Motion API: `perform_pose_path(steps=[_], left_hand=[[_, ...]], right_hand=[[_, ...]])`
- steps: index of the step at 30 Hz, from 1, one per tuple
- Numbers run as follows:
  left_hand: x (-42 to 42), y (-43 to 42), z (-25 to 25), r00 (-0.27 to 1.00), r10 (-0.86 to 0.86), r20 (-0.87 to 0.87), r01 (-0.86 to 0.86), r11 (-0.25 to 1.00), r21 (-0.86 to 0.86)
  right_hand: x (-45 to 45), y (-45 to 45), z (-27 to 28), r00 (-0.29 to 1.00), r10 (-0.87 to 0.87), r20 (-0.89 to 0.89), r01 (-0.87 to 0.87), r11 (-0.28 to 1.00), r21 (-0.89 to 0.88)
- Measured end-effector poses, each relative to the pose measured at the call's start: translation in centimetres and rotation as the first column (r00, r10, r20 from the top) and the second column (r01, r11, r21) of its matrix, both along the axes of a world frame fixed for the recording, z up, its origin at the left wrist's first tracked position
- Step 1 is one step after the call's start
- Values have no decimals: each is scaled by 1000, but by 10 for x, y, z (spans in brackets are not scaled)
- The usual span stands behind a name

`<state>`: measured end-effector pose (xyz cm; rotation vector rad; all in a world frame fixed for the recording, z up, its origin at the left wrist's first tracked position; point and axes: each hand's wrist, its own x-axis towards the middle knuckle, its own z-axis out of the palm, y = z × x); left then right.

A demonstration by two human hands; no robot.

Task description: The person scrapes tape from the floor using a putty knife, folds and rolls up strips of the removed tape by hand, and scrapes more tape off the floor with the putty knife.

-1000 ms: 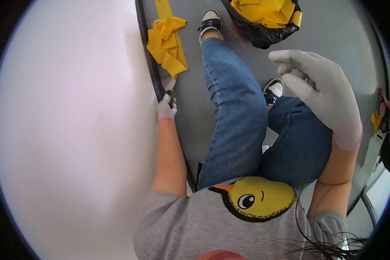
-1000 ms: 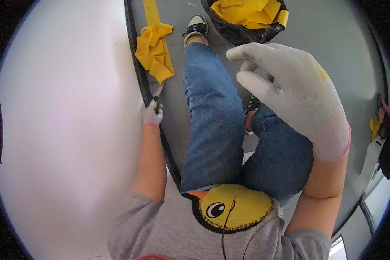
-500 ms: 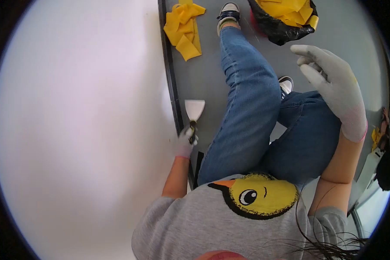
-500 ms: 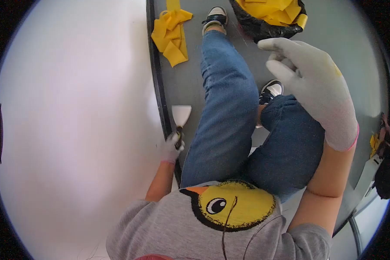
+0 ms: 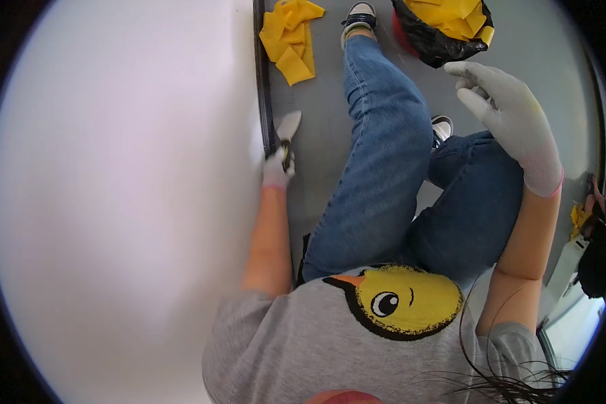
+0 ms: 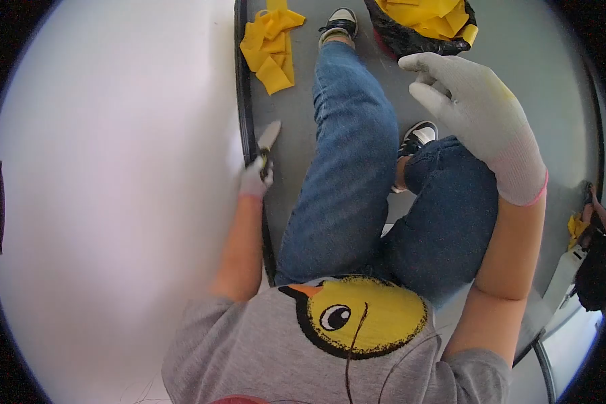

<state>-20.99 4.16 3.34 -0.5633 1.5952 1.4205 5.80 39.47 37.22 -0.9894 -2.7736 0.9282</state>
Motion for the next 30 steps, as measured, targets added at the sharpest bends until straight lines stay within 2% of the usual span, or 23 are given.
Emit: perform_pose_path(steps=[1,2,3,4,6,9,13,15,17,19,22,24,25,26,27,28,29,30], left_hand=[[-13,30,0,997,78,-28,-76,995,59],[-32,47,-9,995,84,44,-92,971,220],[-47,71,-8,989,122,88,-136,974,183],[-59,83,-4,991,55,125,-87,960,268],[-64,96,-1,999,9,37,-21,944,329],[-37,68,13,996,-4,-93,37,934,354],[39,-26,33,1000,-17,-7,18,980,200],[89,-99,14,932,-287,-222,297,955,11],[130,-153,7,994,-40,99,27,992,127],[168,-183,16,970,155,187,-168,984,59],[192,-205,6,981,175,89,-174,985,-21],[180,-242,-69,995,19,-102,-25,998,-60],[167,-230,-71,911,-260,-319,210,960,-183],[155,-215,-71,717,-498,-488,337,860,-383],[133,-172,-47,224,-808,-545,405,586,-702],[115,-149,-59,246,-785,-568,385,617,-686],[95,-125,-67,217,-829,-515,397,557,-730],[78,-92,-60,210,-810,-548,373,584,-721]], right_hand=[[-1,1,-3,1000,4,2,-4,1000,-3],[-1,0,-5,1000,1,-7,-1,1000,10],[-1,-1,-7,1000,-6,-20,7,1000,19],[-2,-1,-10,999,-13,-33,14,999,29],[2,-1,-17,999,-38,-20,39,999,32],[8,-3,-17,999,-39,-26,40,998,55],[11,-10,-11,999,-31,34,30,999,34],[14,-10,-17,999,-38,15,37,999,37],[18,-8,-19,999,-37,32,35,998,44],[19,-4,-19,997,-24,74,20,998,55],[21,-4,-23,997,-27,74,22,997,73],[18,-11,-15,998,-14,65,10,998,67],[17,-14,-12,998,-13,63,9,998,65],[17,-16,-9,997,-14,70,10,998,62],[18,-17,-6,997,-17,79,13,998,57],[19,-16,-5,996,-20,88,16,999,50],[21,-15,-5,996,-19,92,13,998,64],[23,-13,-6,995,-17,96,9,997,79]])
